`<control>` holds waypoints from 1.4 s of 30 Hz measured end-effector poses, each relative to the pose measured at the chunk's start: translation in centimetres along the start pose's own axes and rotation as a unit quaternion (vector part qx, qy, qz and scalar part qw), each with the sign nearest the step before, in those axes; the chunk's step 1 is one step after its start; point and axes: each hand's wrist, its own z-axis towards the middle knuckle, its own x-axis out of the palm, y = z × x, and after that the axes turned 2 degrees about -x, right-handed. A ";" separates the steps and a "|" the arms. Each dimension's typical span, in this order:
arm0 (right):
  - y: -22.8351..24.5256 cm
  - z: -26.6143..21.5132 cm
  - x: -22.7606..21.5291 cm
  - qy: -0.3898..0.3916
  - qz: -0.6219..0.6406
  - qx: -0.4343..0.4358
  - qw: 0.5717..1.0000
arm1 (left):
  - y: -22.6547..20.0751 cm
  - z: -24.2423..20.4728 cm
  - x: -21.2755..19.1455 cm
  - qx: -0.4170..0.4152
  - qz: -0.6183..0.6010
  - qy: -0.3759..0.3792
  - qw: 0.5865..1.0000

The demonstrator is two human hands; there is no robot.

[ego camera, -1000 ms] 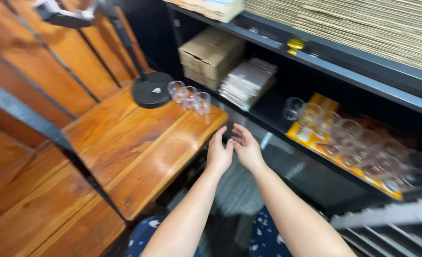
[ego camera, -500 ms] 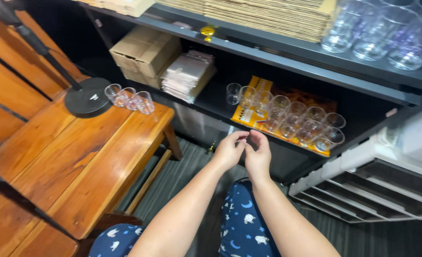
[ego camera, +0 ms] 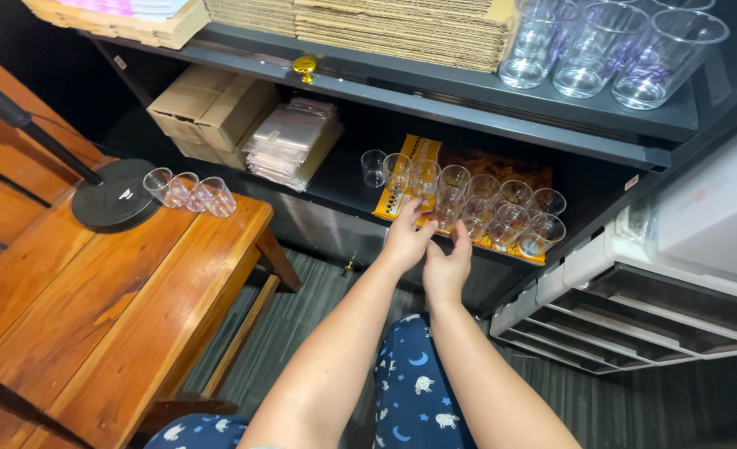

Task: The person repeatedly picks up small clear glasses from a shelf and places them in a neat row on a wooden bench. The action is performed one at a time, building a growing line of glasses on the bench surface.

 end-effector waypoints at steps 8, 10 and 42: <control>1.0 0.3 0.6 0.004 0.015 0.033 0.999 | 1.0 1.5 1.0 -0.006 -0.048 0.051 0.998; 1.3 0.2 0.7 0.006 0.017 0.035 0.999 | 1.0 1.6 1.0 -0.013 -0.048 0.054 0.997; 5.2 -3.6 1.1 0.054 0.147 -0.085 0.984 | -0.5 -3.1 -2.4 -0.002 0.005 -0.038 0.999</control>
